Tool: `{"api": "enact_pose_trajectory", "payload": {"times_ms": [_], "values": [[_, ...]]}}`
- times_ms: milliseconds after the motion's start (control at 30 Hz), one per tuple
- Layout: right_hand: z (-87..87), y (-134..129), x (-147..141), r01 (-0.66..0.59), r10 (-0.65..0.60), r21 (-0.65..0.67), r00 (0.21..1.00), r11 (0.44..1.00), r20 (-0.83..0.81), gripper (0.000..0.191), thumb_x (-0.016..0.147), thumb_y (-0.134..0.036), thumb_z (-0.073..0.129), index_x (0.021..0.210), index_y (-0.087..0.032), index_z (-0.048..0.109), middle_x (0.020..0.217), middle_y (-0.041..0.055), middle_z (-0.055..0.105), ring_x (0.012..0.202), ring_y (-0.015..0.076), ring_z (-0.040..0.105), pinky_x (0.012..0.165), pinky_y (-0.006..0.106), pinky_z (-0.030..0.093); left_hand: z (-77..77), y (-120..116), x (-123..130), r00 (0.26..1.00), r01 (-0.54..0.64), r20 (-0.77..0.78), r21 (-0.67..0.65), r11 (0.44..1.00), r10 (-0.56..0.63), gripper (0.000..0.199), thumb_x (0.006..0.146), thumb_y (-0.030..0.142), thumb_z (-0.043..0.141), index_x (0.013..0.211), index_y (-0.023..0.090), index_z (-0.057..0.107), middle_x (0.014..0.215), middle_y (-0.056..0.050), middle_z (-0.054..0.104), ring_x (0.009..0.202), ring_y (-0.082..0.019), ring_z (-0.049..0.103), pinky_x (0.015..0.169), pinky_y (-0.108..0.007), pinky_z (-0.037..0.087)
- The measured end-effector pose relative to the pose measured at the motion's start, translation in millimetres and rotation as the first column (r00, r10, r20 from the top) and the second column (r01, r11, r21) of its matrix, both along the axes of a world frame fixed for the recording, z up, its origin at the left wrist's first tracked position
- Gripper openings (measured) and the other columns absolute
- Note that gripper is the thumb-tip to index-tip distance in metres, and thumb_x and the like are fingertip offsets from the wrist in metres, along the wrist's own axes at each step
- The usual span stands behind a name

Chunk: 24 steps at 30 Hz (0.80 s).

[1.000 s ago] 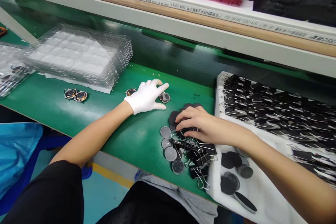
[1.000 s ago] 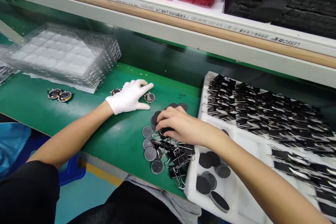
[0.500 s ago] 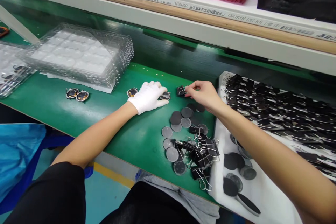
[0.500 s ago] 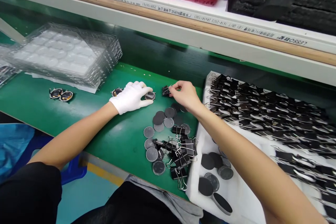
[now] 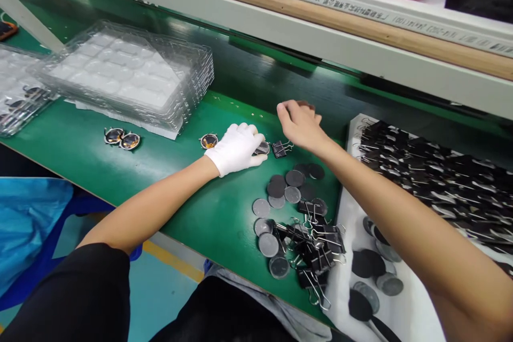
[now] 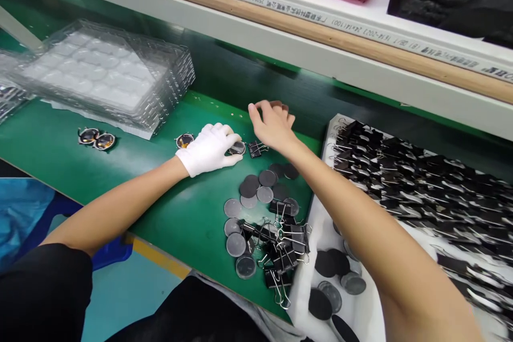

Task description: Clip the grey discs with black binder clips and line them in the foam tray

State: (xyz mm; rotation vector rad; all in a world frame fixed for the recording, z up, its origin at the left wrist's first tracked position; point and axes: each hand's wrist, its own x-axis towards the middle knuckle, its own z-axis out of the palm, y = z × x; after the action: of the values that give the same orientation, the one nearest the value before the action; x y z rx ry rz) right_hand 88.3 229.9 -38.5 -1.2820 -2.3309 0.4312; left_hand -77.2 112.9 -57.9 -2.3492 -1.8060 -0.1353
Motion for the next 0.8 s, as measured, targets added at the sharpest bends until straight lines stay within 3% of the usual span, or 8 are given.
{"api": "enact_pose_trajectory", "payload": {"times_ms": [133, 300, 433, 800], "values": [[-24.8, 10, -12, 0.025, -0.011, -0.17, 0.997, 0.985, 0.081, 0.063, 0.102, -0.066, 0.016, 0.13, -0.03, 0.061, 0.15, 0.0161, 0.048, 0.146, 0.0451, 0.033, 0.113, 0.078, 0.023, 0.4, 1, 2, 1.0, 0.007, 0.001, -0.036, 0.999, -0.007, 0.045, 0.093, 0.054, 0.057, 0.111, 0.015, 0.069, 0.105, -0.016, 0.067, 0.099, -0.034, 0.061, 0.077, -0.041, 0.037], [-42.9, 15, -3, 0.08, -0.075, -0.076, 0.995, 0.994, 0.07, 0.061, 0.103, -0.061, 0.015, 0.141, -0.032, 0.053, 0.157, 0.0144, 0.04, 0.15, 0.0426, 0.025, 0.115, 0.078, 0.02, -1.3, 1, 9, 0.999, 0.043, 0.01, -0.034, 0.998, -0.043, 0.044, 0.092, 0.054, 0.057, 0.105, 0.013, 0.07, 0.104, -0.018, 0.067, 0.1, -0.035, 0.061, 0.078, -0.042, 0.037], [-47.6, 14, -2, 0.14, -0.134, -0.065, 0.988, 0.988, 0.082, 0.062, 0.104, -0.057, 0.013, 0.146, -0.03, 0.05, 0.159, 0.0156, 0.035, 0.152, 0.04, 0.024, 0.117, 0.074, 0.019, -5.4, 3, 14, 0.999, 0.022, 0.03, -0.019, 1.0, -0.022, 0.048, 0.093, 0.056, 0.056, 0.107, 0.012, 0.07, 0.1, -0.017, 0.068, 0.097, -0.034, 0.062, 0.076, -0.042, 0.036], [-51.8, 14, -2, 0.147, -0.146, -0.015, 0.989, 0.989, 0.032, 0.061, 0.105, -0.057, 0.013, 0.141, -0.029, 0.053, 0.157, 0.0163, 0.038, 0.15, 0.04, 0.026, 0.115, 0.073, 0.019, -9.4, 8, 21, 0.997, -0.002, 0.077, -0.018, 1.0, 0.003, 0.049, 0.095, 0.059, 0.057, 0.111, 0.014, 0.068, 0.103, -0.016, 0.067, 0.102, -0.034, 0.061, 0.08, -0.042, 0.038]]}}
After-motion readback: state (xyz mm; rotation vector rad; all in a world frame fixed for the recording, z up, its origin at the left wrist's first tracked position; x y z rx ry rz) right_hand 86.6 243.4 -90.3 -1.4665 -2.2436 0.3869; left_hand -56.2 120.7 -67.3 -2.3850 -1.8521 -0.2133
